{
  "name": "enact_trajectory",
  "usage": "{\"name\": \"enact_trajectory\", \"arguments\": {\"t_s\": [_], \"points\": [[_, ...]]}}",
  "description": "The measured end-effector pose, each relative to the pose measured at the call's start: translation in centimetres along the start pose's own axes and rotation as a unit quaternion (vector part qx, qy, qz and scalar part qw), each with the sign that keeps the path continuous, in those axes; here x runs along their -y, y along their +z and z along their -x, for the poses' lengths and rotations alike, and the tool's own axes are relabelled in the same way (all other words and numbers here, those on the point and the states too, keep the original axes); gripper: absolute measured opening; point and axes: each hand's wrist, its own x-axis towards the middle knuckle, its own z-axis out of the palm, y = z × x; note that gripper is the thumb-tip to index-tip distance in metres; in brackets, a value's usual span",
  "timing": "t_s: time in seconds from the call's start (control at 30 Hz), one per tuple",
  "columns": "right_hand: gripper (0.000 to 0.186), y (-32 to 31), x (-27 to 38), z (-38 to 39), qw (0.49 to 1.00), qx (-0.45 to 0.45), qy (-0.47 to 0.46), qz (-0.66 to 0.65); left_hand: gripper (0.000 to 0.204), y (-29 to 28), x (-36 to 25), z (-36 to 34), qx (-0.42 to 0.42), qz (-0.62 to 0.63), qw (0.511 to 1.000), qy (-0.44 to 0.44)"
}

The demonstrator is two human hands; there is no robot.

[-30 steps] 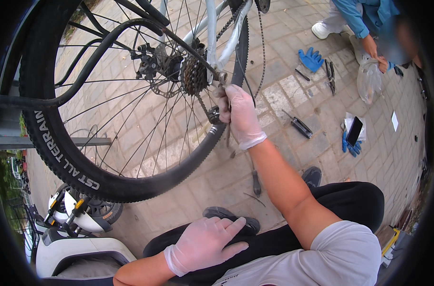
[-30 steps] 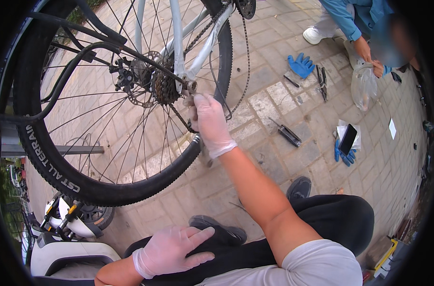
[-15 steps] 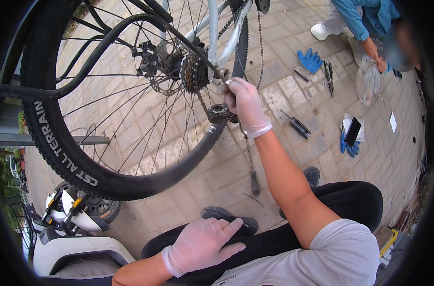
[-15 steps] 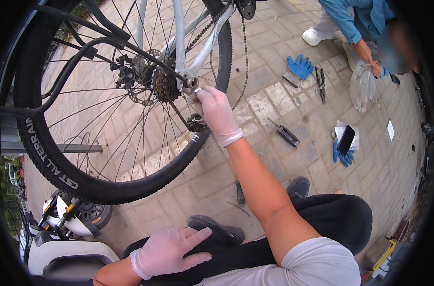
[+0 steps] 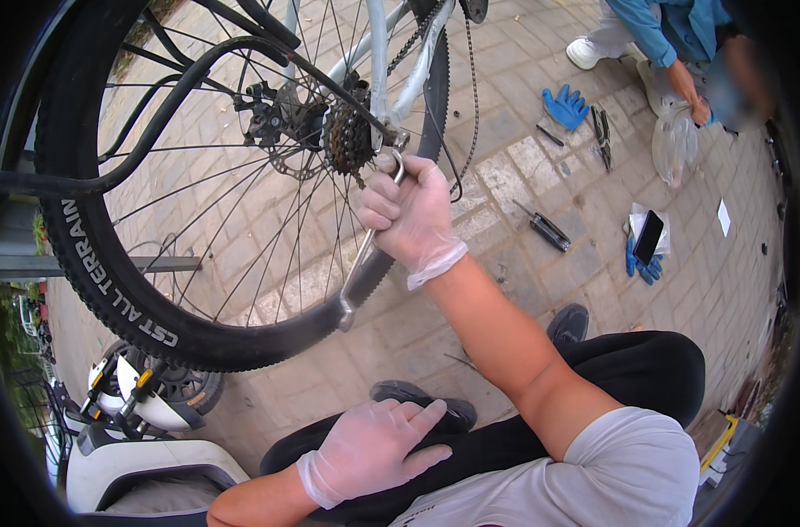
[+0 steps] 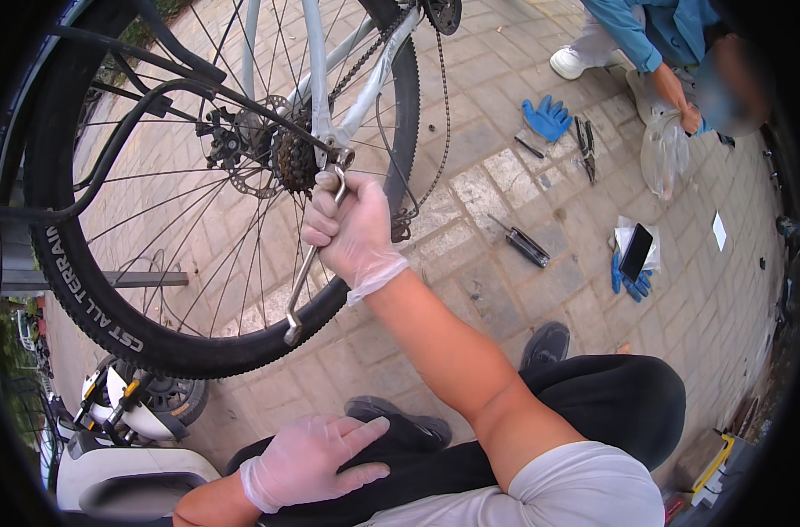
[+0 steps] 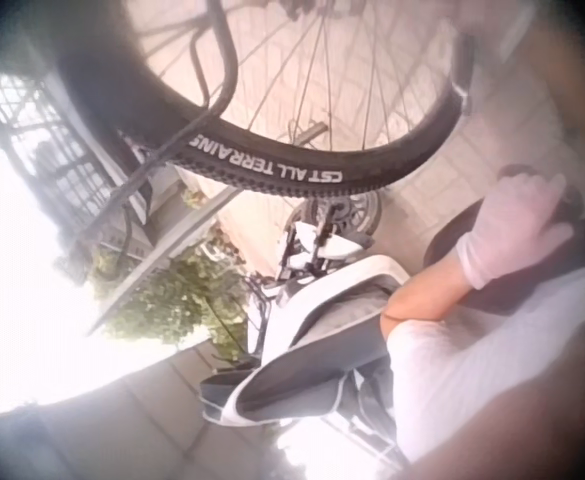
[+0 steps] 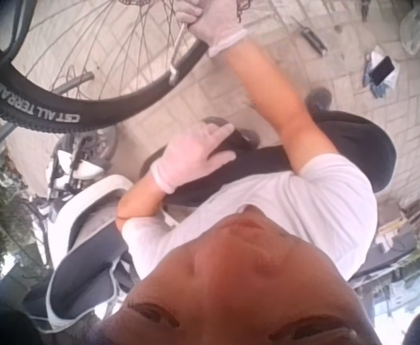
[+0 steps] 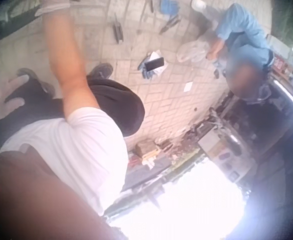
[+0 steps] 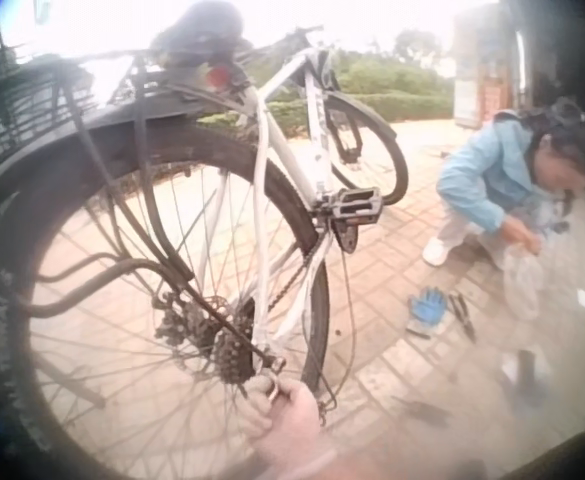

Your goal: The person uses a wrench to loosen the rear derailleur bolt, then uses pliers to remove the derailleur from the bicycle frame. They manipulate the derailleur and chain, then reattach the derailleur and tighten the bolt.

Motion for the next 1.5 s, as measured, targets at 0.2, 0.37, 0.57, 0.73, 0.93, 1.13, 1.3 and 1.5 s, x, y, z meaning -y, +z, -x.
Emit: {"name": "enact_trajectory", "arguments": {"t_s": [0.2, 0.37, 0.57, 0.73, 0.93, 1.13, 1.3, 1.5], "points": [[0.028, -0.1, 2.6, 1.8, 0.924, -0.100, -0.101, 0.356, 0.052, -0.2, 0.1, 0.3, -0.004, 0.002, 1.000, 0.001], [0.025, -1.3, 3.9, 0.2, 0.836, -0.081, -0.167, 0.516, 0.052, 0.3, 0.1, 0.3, 0.002, 0.010, 1.000, -0.001], [0.025, -1.6, 4.8, -0.2, 0.786, -0.077, -0.184, 0.586, 0.052, -0.2, 0.0, 0.1, 0.024, 0.007, 0.999, -0.024], [0.027, -2.1, 5.2, -0.1, 0.895, -0.062, -0.013, 0.442, 0.052, -0.1, 0.2, 0.1, 0.002, 0.017, 1.000, -0.005], [0.027, -2.2, 3.6, 0.2, 0.841, -0.080, -0.136, 0.518, 0.051, -0.3, 0.2, 0.0, 0.003, 0.024, 1.000, -0.007], [0.023, 1.3, -1.0, 0.1, 0.996, -0.073, -0.047, 0.031, 0.050, -0.7, 0.1, -0.7, 0.029, 0.003, 1.000, 0.006], [0.025, 1.4, -0.6, 1.3, 0.990, -0.083, -0.065, 0.095, 0.053, -0.6, 0.3, -1.0, -0.004, 0.000, 1.000, 0.019], [0.031, -3.0, 3.1, -0.6, 0.848, -0.059, -0.192, 0.491, 0.049, -0.2, -0.8, -0.5, 0.035, 0.045, 0.997, -0.042]]}}
